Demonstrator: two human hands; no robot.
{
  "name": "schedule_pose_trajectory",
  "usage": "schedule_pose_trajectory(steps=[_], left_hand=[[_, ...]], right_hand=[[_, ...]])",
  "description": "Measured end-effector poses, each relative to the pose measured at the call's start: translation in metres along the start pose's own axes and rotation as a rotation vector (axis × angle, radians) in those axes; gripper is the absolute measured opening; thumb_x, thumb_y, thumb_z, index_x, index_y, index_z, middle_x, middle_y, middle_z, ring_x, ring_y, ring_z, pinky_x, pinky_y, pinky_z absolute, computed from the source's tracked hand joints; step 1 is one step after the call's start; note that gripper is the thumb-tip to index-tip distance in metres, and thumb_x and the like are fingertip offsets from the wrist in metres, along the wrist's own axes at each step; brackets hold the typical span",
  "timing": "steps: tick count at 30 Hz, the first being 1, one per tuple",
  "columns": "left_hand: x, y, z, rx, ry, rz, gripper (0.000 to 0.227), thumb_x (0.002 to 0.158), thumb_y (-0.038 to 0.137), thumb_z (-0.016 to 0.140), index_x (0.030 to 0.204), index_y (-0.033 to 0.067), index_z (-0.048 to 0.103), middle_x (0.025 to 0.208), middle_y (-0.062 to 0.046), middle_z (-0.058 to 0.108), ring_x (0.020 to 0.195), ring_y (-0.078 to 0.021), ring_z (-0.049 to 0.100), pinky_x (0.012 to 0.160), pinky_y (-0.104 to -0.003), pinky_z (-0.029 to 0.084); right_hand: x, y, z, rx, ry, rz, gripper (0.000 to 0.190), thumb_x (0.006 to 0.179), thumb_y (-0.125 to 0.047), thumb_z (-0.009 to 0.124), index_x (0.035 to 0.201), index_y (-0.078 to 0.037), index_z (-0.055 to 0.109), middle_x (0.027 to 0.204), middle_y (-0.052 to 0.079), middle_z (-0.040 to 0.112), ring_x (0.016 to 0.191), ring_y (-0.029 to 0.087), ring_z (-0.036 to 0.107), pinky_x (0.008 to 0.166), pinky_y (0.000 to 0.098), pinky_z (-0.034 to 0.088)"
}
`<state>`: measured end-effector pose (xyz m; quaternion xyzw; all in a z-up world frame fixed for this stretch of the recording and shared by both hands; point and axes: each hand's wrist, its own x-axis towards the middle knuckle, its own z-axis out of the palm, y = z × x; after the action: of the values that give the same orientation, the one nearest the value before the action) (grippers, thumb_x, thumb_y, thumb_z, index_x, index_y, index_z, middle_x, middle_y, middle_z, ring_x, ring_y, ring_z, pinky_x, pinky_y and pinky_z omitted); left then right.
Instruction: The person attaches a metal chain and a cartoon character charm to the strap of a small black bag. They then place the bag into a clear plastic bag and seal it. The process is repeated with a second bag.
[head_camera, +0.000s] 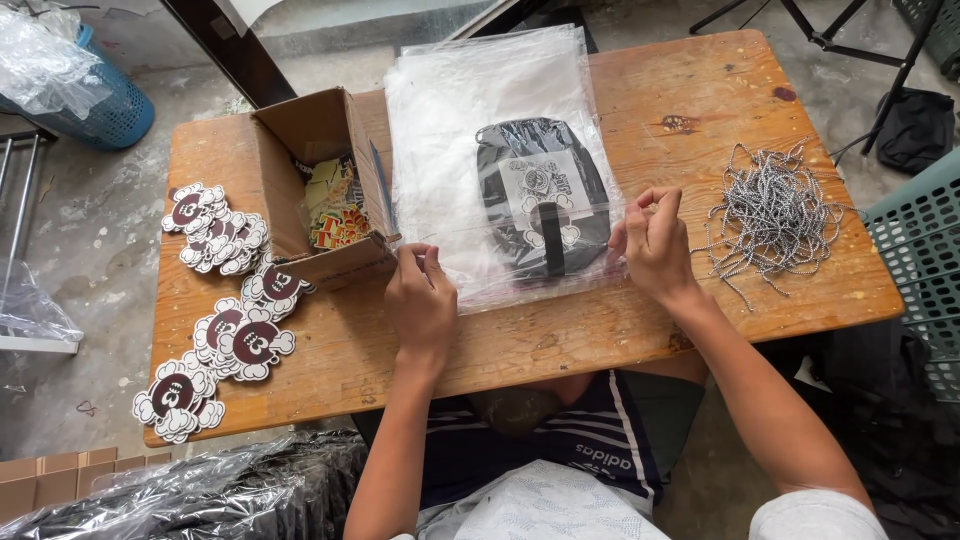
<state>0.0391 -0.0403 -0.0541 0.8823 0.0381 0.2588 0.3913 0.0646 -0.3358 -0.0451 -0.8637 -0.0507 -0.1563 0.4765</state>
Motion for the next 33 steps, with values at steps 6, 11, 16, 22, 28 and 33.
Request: schedule_pose_trajectory(steps=[6, 11, 16, 22, 28, 33], left_hand=[[0.001, 0.008, -0.009, 0.098, -0.060, -0.003, 0.013, 0.104, 0.018, 0.052, 0.109, 0.0059, 0.056, 0.075, -0.018, 0.067, 0.069, -0.0406, 0.070, 0.059, -0.049, 0.057], [-0.010, 0.068, -0.037, 0.275, -0.050, 0.223, 0.051, 0.089, 0.006, 0.064, 0.134, -0.0040, 0.044, 0.116, -0.028, 0.054, 0.107, -0.0439, 0.058, 0.081, -0.052, 0.054], [-0.020, 0.061, -0.004, 0.095, -0.369, 0.721, 0.052, 0.073, -0.004, 0.065, 0.125, 0.0002, 0.060, 0.123, -0.022, 0.058, 0.122, -0.0432, 0.057, 0.104, -0.051, 0.043], [-0.012, 0.036, 0.028, 0.446, -0.365, 0.890, 0.052, 0.078, 0.009, 0.068, 0.129, 0.0013, 0.062, 0.129, -0.019, 0.064, 0.129, -0.0373, 0.057, 0.111, -0.052, 0.037], [-0.002, 0.031, 0.034, 0.435, -0.356, 0.940, 0.044, 0.081, 0.006, 0.066, 0.125, -0.0008, 0.065, 0.124, -0.022, 0.068, 0.126, -0.0378, 0.061, 0.111, -0.055, 0.037], [0.016, 0.060, 0.017, 0.390, -0.346, 0.899, 0.039, 0.085, 0.004, 0.068, 0.124, -0.0003, 0.065, 0.122, -0.023, 0.069, 0.121, -0.0393, 0.063, 0.109, -0.063, 0.036]], right_hand=[[0.000, 0.001, 0.001, 0.066, 0.015, -0.006, 0.013, 0.108, -0.014, 0.039, 0.110, -0.002, 0.034, 0.060, 0.010, 0.065, 0.046, 0.023, 0.063, 0.050, 0.0332, 0.050], [0.005, 0.005, 0.003, -0.065, 0.010, 0.033, 0.017, 0.107, -0.019, 0.043, 0.111, -0.004, 0.037, 0.057, 0.006, 0.064, 0.048, 0.026, 0.063, 0.050, 0.0362, 0.048], [0.010, 0.009, 0.009, -0.141, 0.000, 0.101, 0.020, 0.106, -0.023, 0.044, 0.112, -0.004, 0.040, 0.054, 0.004, 0.062, 0.050, 0.026, 0.064, 0.055, 0.0389, 0.050], [0.023, 0.031, 0.008, -0.269, -0.032, 0.226, 0.020, 0.098, -0.026, 0.048, 0.109, -0.008, 0.044, 0.051, 0.007, 0.062, 0.064, 0.036, 0.069, 0.067, 0.0484, 0.051], [0.016, -0.033, 0.001, -0.320, 0.029, 0.176, 0.038, 0.102, -0.028, 0.044, 0.128, -0.002, 0.034, 0.099, 0.027, 0.067, 0.097, 0.053, 0.064, 0.082, 0.0666, 0.047], [-0.005, -0.048, 0.020, -0.566, -0.050, -0.798, 0.048, 0.069, -0.025, 0.073, 0.110, -0.007, 0.057, 0.116, 0.012, 0.054, 0.115, 0.035, 0.052, 0.096, 0.0445, 0.043]])
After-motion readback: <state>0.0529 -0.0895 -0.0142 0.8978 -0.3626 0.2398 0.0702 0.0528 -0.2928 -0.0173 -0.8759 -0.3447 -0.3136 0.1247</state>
